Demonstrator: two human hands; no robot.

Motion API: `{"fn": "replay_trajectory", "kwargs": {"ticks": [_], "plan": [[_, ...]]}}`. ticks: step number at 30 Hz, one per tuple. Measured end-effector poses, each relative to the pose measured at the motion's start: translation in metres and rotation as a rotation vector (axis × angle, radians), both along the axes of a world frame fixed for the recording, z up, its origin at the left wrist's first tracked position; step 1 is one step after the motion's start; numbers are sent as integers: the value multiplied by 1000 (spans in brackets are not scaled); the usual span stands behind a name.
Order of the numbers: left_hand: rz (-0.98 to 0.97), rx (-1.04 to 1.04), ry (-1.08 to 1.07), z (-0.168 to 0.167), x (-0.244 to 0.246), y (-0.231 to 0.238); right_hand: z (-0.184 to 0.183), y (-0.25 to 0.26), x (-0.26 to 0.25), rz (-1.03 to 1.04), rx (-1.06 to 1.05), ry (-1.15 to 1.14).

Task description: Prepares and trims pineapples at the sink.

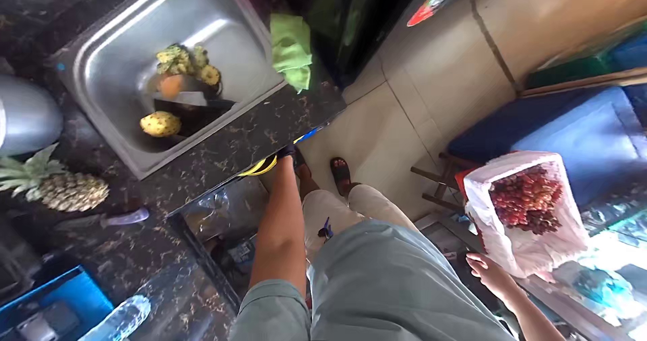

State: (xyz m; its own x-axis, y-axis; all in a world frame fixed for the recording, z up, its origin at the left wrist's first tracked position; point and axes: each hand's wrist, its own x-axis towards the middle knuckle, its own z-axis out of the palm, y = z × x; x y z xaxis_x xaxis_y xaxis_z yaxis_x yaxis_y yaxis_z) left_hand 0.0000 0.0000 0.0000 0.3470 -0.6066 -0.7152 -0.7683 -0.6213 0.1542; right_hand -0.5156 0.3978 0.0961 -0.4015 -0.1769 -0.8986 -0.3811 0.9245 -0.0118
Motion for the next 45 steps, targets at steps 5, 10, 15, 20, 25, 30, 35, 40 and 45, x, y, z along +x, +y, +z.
{"fn": "replay_trajectory", "kwargs": {"ticks": [5,10,15,20,25,30,35,40,45], "plan": [[189,-60,134,9,29,19,5,-78,27,65,-131,-59],[338,-156,261,-12,78,51,31,-154,42,219,-248,-33],[130,-100,74,-29,119,58,43,-185,53,270,-270,-7],[47,84,38,-44,128,59,34,-180,60,390,-95,-38],[-6,155,141,-65,115,68,37,-199,85,449,-64,-67],[38,16,118,-48,120,68,40,-246,113,550,-153,-84],[166,-100,298,20,141,96,86,-331,216,723,-557,-169],[320,-286,395,74,171,152,137,-466,381,746,-933,-482],[513,-390,279,142,199,156,124,-659,540,897,-1093,-293]]}}
